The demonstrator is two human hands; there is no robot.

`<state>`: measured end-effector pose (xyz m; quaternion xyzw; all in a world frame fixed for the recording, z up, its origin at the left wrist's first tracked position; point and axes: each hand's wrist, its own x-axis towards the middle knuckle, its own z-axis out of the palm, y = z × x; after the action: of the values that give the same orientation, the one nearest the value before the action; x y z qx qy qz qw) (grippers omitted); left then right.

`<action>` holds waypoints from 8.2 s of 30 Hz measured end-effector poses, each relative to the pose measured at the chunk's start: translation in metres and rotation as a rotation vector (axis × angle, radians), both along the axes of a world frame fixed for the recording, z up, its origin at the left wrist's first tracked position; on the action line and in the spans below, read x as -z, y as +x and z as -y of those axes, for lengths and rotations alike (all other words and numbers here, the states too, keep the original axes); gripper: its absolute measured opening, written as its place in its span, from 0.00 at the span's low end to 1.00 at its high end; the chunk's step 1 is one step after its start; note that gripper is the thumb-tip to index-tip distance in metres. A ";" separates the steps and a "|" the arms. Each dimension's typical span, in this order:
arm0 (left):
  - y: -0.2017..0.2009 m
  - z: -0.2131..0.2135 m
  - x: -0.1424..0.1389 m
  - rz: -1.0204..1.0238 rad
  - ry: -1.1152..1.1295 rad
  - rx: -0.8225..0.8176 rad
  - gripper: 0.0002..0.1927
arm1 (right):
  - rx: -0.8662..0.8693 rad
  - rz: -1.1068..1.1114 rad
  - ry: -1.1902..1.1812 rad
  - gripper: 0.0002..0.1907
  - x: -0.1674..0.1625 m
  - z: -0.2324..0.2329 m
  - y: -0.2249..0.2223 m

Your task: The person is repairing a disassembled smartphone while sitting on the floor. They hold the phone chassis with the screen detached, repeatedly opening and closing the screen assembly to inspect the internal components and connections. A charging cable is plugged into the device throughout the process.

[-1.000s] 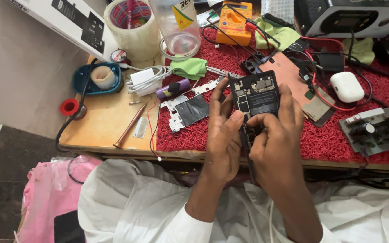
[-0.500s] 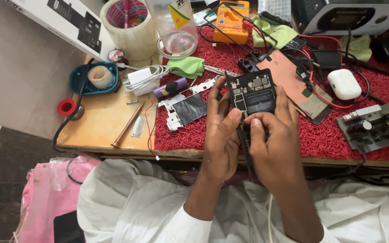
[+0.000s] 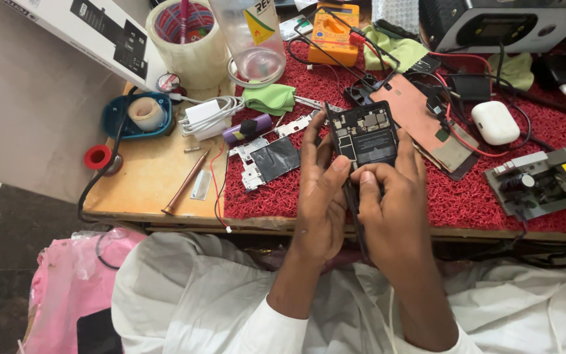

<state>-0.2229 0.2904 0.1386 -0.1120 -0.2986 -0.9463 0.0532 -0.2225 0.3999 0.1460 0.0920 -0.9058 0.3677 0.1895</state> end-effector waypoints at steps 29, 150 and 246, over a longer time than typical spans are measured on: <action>0.000 -0.001 0.000 -0.047 -0.028 -0.006 0.42 | -0.003 0.008 -0.007 0.08 -0.005 0.000 0.012; -0.027 -0.027 -0.039 0.203 -0.547 -0.419 0.53 | -0.439 0.548 -1.205 0.33 0.000 -0.048 0.019; -0.016 -0.025 -0.028 0.155 -0.357 -0.332 0.42 | -0.361 0.417 -0.746 0.34 -0.002 -0.021 0.036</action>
<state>-0.2390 0.3152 0.1661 0.0039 -0.4785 -0.8626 0.1644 -0.1864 0.4212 0.1484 0.0976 -0.6998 0.7063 -0.0438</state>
